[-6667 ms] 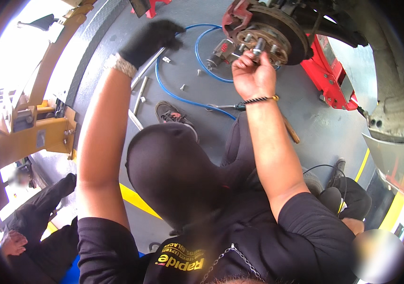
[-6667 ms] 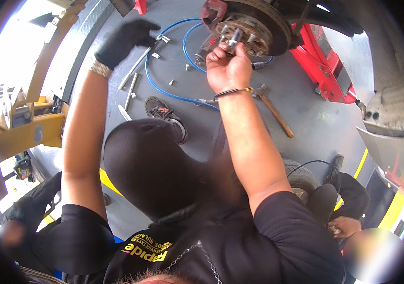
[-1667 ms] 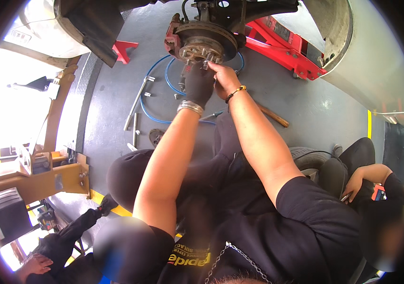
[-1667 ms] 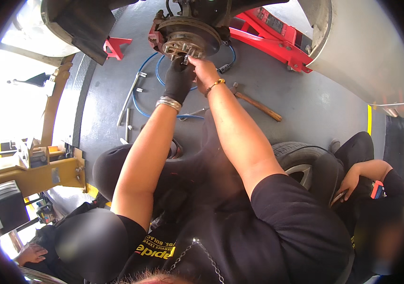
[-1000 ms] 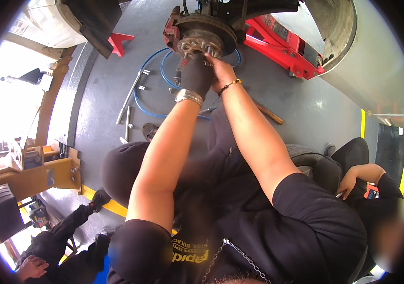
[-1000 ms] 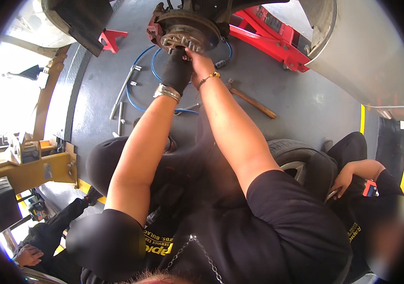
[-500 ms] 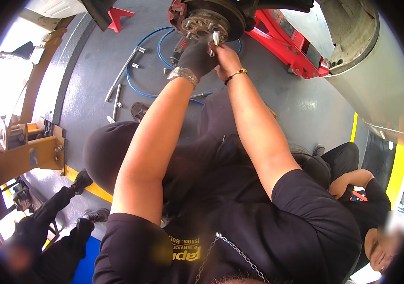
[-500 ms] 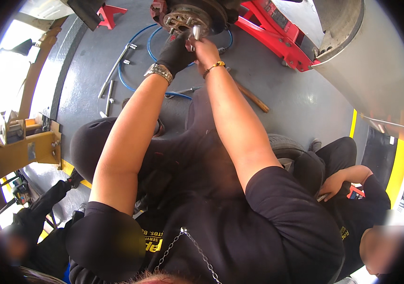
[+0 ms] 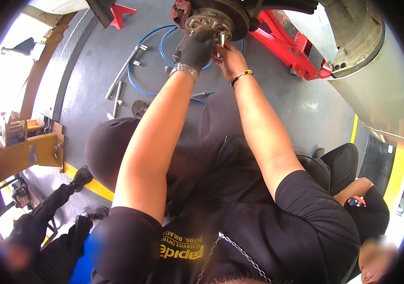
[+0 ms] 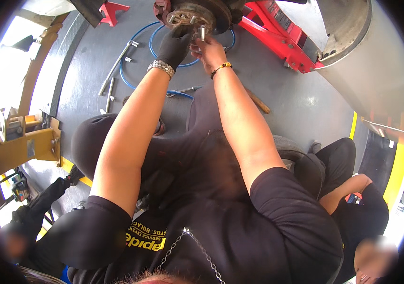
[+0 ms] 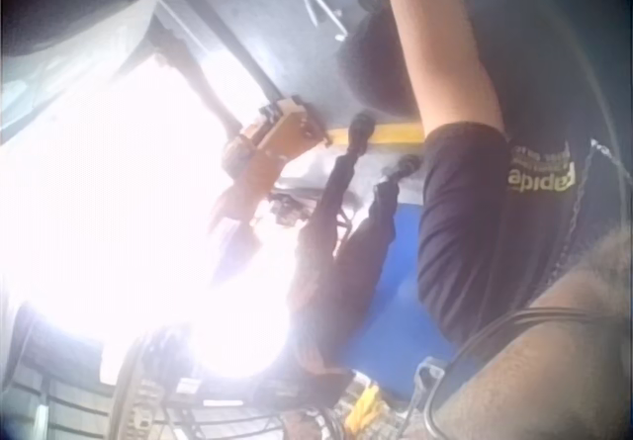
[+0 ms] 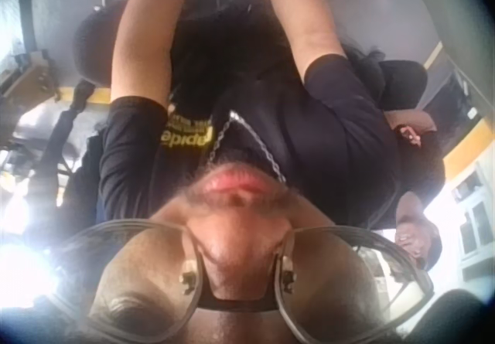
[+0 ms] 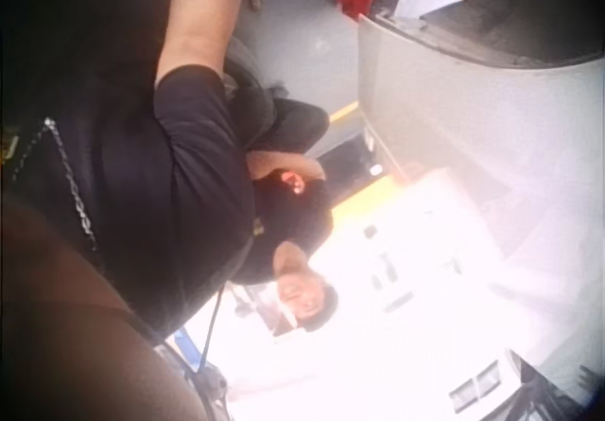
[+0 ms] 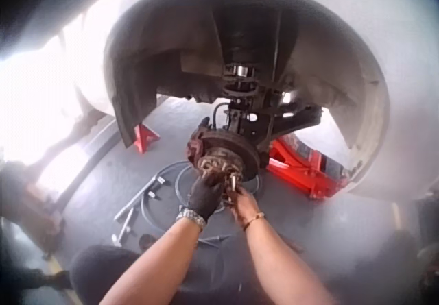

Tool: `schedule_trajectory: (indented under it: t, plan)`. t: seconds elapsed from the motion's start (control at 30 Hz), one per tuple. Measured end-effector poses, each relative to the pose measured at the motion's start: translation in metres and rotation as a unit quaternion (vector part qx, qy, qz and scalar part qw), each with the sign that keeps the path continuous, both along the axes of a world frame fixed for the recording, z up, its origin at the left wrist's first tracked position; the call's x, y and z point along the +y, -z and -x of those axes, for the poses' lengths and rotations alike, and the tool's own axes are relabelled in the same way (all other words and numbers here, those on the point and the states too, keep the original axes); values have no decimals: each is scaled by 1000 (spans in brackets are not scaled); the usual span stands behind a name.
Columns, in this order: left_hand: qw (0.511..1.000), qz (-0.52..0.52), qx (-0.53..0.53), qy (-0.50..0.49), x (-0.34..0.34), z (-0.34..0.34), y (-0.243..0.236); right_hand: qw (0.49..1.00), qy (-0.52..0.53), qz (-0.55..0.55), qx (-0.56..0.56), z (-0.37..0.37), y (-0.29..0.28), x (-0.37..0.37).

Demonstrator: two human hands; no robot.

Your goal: The person removes a brake caliper, uses a hammer to tap the rotor, then reinstalls the caliper and tightens bolts with a pneumatic impact wrench. The person also handles washers and bolts by hand while working on the wheel hub assembly.

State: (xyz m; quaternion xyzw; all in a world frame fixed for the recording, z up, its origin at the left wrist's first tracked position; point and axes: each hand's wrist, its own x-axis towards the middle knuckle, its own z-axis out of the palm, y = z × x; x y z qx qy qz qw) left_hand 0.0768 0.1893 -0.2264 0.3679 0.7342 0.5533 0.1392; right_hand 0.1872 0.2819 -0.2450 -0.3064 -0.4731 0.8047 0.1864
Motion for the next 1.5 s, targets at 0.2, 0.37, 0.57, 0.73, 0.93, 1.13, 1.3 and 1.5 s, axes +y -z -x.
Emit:
schedule_trajectory:
  t: [0.2, 0.37, 0.57, 0.73, 0.93, 1.13, 1.3, 1.5]
  plan:
    - [970, -155, -185, 43, 2, -2, 15, 999, 9, -44, -6, 9, 8, -4]
    - [981, -75, -180, -3, 11, -11, 15, 995, 41, -86, -38, 4, 17, 1]
    - [918, -108, -381, -5, 13, 2, 67, 983, 44, -161, -70, -12, 42, 29]
    - [930, -64, -346, 108, -9, 35, 130, 998, -31, -17, 46, -3, 37, 18]
    - [975, -23, -203, 88, 3, 44, 137, 995, -26, 38, 89, 9, 50, 10]
    - [959, -11, -227, 168, -6, 14, 88, 986, -125, -89, -66, -41, 76, 45]
    - [935, 27, -290, 203, -20, -4, 98, 985, -82, -120, -96, -30, 91, -7]
    - [953, 64, -277, 106, -18, -26, 122, 854, -102, -450, -240, -25, 99, -15]
